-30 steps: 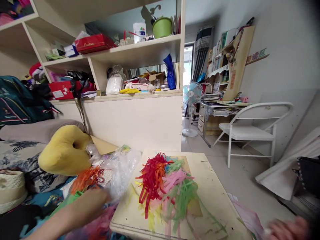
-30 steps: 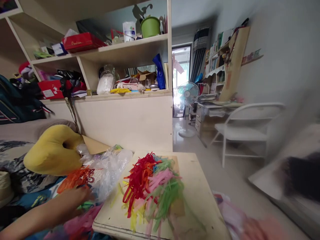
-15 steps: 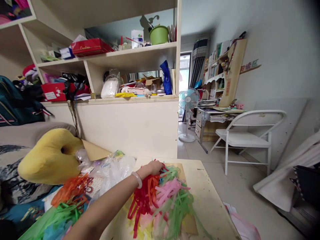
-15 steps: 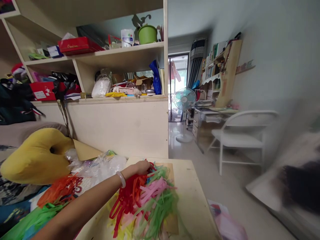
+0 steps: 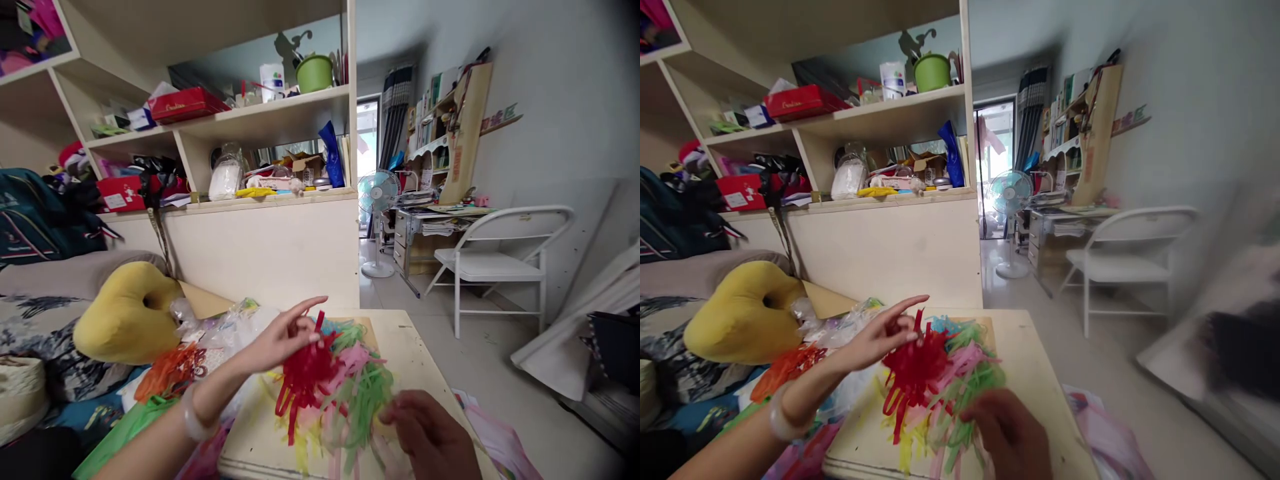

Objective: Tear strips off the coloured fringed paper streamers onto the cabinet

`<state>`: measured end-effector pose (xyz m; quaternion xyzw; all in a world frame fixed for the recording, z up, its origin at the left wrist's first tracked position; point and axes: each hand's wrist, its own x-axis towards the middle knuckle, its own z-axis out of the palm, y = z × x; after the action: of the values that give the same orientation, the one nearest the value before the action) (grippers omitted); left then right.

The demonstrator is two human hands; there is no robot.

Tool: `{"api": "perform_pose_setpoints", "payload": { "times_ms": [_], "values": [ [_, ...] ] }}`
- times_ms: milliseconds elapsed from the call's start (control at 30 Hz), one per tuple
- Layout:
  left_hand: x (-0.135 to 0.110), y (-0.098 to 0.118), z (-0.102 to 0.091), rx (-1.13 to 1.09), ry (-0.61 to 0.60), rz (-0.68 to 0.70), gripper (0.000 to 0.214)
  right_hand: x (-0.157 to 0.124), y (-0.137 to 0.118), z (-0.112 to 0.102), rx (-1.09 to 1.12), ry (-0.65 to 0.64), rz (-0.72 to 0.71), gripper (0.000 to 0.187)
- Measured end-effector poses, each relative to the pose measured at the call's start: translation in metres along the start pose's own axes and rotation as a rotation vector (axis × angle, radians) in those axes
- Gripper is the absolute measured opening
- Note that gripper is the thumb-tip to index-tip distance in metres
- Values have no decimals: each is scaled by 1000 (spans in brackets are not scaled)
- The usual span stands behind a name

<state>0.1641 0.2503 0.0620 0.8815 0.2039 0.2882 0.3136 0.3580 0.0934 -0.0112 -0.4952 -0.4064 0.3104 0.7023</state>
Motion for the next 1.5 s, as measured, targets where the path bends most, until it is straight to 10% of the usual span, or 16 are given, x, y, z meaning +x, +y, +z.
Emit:
{"api": "perform_pose_setpoints", "payload": {
  "times_ms": [167, 467, 1100, 1500],
  "values": [
    [-70, 22, 25, -754, 7, 24, 49, -13, -44, 50, -253, -189, -304, 18],
    [-114, 37, 30, -978, -42, 173, 44, -45, -72, 83, -501, -385, -465, 15],
    [-139, 50, 9, -702, -48, 20, 42, -55, -78, 94, -524, -592, -311, 14],
    [-141, 73, -2, 84, -68, -18, 69, -44, -57, 79, -389, -670, -234, 23]
  ]
}}
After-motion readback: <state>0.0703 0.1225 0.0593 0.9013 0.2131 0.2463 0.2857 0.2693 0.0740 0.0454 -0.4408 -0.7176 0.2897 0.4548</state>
